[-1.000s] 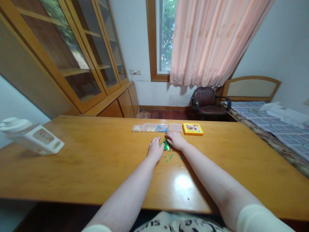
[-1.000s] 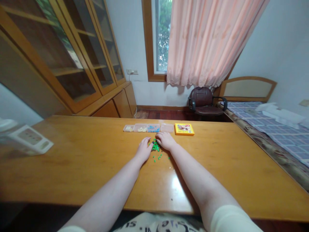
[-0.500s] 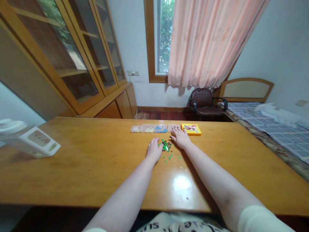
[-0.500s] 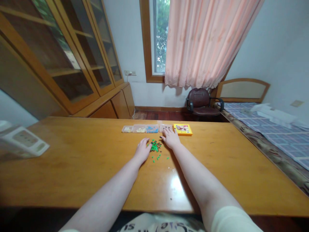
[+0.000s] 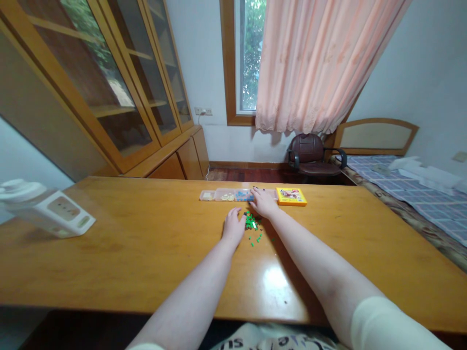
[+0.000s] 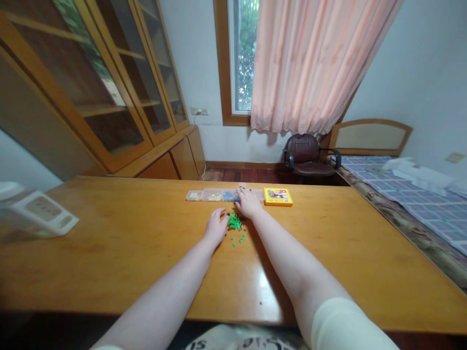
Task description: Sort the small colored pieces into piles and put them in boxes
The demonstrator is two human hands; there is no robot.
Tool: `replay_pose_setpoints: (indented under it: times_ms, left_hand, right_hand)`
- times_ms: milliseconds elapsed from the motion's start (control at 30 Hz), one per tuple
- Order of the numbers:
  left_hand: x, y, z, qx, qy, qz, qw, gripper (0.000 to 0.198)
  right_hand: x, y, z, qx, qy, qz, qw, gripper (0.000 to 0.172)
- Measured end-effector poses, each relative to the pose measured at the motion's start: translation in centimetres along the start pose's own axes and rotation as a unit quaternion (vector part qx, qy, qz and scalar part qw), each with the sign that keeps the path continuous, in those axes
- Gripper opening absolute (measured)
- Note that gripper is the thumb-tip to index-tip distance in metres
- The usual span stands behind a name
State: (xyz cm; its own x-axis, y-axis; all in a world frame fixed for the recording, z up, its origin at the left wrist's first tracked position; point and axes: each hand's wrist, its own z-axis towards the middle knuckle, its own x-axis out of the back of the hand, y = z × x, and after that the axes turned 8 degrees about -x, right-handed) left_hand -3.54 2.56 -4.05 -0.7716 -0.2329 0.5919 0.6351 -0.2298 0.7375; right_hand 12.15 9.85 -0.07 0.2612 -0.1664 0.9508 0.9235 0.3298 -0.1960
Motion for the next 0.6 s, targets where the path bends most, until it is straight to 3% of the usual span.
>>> replay_pose_setpoints:
  times_ms: [133,200,367,500,600]
  left_hand:
    - [0.2,-0.1,-0.2,0.002,0.03,-0.05,0.998,0.033]
    - [0.3,0.0,-0.3,0.013,0.039,-0.063,0.997,0.032]
    - [0.7,0.4,-0.4,0.011,0.047,-0.069,0.996,0.031]
    - [0.9,0.7,-0.4,-0.003,0.079,-0.101,0.992,0.032]
    - [0.9,0.8,-0.5,-0.024,0.081,-0.134,0.987,0.033]
  right_hand:
    - [-1.0,-1.5,3.1,-0.014,-0.028,-0.023,0.999,0.066]
    - [-1.6,-1.7,3.9,-0.007,-0.053,-0.039,0.998,0.064]
    - [-1.5,-1.2,3.3,0.009,-0.021,-0.005,1.0,0.057]
    - [-0.1,-0.8,1.1,-0.033,0.102,0.148,0.983,0.06]
    - [0.4,-0.8,-1.6,-0.061,0.096,0.331,0.937,0.053]
